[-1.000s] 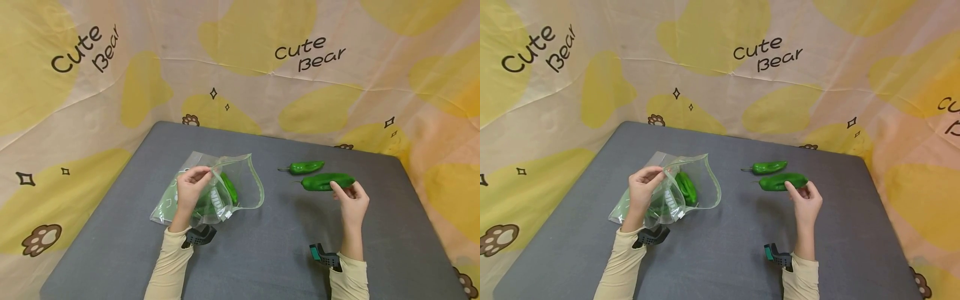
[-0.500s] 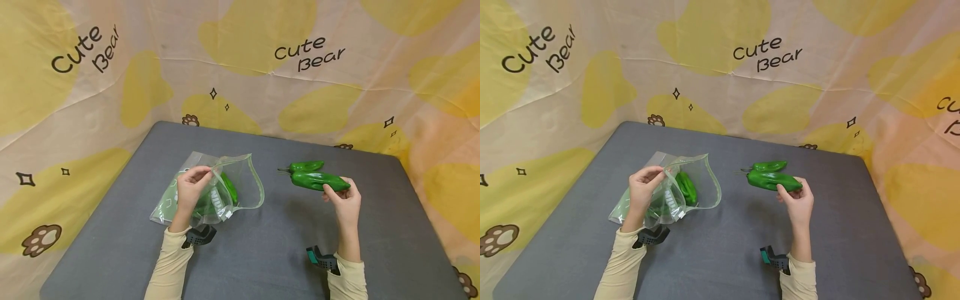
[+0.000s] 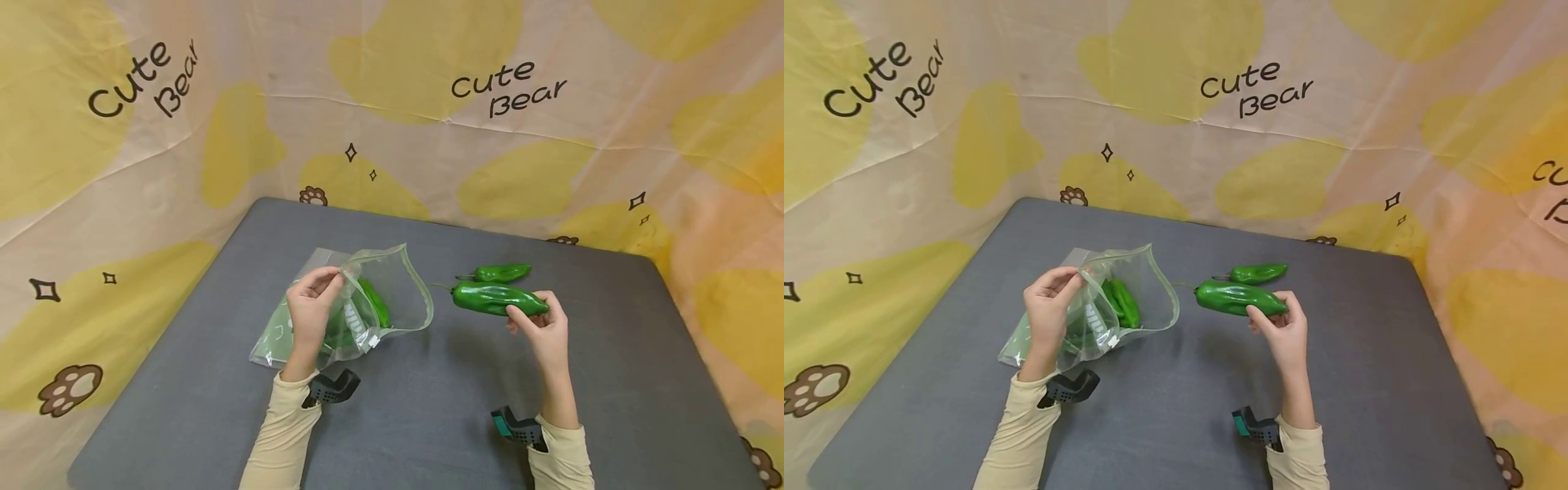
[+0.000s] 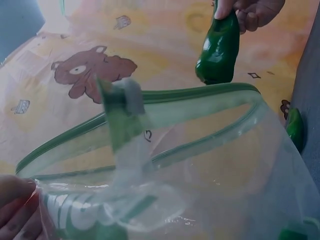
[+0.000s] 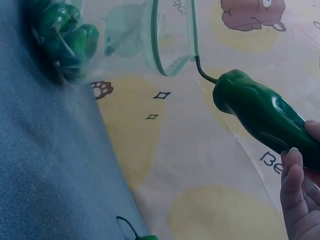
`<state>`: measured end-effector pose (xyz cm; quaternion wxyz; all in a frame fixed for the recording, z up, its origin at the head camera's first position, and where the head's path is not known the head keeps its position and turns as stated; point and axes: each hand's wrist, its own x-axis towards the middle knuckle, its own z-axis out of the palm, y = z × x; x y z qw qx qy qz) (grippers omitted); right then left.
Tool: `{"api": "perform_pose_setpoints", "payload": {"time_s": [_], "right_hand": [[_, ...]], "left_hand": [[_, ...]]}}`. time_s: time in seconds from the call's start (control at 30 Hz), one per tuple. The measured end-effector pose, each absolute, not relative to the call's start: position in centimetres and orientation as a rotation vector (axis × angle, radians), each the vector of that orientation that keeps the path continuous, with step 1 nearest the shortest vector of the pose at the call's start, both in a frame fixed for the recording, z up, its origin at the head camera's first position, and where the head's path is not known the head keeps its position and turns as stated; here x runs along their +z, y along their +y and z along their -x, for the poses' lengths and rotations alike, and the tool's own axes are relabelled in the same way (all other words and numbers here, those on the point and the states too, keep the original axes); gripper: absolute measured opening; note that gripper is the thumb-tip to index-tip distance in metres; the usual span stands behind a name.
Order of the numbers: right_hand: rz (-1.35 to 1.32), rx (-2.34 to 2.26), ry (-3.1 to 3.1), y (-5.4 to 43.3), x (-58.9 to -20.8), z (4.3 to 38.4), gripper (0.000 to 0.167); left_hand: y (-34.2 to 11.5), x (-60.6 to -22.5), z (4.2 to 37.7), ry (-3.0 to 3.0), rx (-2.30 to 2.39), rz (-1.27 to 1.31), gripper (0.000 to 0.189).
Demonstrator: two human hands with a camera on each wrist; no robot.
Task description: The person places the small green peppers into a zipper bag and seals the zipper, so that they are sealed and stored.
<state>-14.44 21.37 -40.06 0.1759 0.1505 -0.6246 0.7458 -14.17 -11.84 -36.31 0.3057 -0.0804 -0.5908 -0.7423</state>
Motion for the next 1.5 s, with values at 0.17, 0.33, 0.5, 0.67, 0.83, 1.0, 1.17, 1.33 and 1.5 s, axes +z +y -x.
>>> {"api": "perform_pose_setpoints", "payload": {"time_s": [0.17,0.33,0.5,0.67,0.83,1.0,1.17,1.33,1.5], "right_hand": [[-0.299,1.984,-1.925,20.2,-38.5,13.7,0.02],[-0.296,1.965,-1.973,19.4,-38.0,13.5,0.018],[-0.364,1.982,-1.991,18.1,-37.1,13.1,0.01],[-0.398,1.994,-1.992,18.1,-40.2,14.1,0.008],[-0.353,1.96,-2.11,17.2,-39.8,14.1,0.011],[-0.361,1.991,-2.177,16.7,-38.8,13.9,0.013],[-0.335,2.003,-2.181,16.2,-37.8,13.4,0.014],[-0.297,2.008,-2.209,16.6,-38.8,13.8,0.019],[-0.358,2.028,-2.181,16.9,-39.6,14.3,0.024]], "left_hand": [[-11.7,-36.6,14.2,-1.607,-1.953,0.23,0.009],[-11.8,-36.9,14.4,-1.594,-1.975,0.2,0.006],[-11.8,-36.9,14.6,-1.572,-1.985,0.224,0.006],[-11.7,-36.7,14.6,-1.57,-1.998,0.245,0.009],[-12.0,-36.7,14.6,-1.61,-1.992,0.262,0.01],[-12.8,-37.8,15.1,-1.589,-2.041,0.352,0.006],[-12.7,-36.7,14.6,-1.619,-2.04,0.344,0.006],[-12.4,-36.3,14.4,-1.653,-2.019,0.292,0.006],[-12.3,-36.5,14.5,-1.607,-2.027,0.315,0.011]]}}
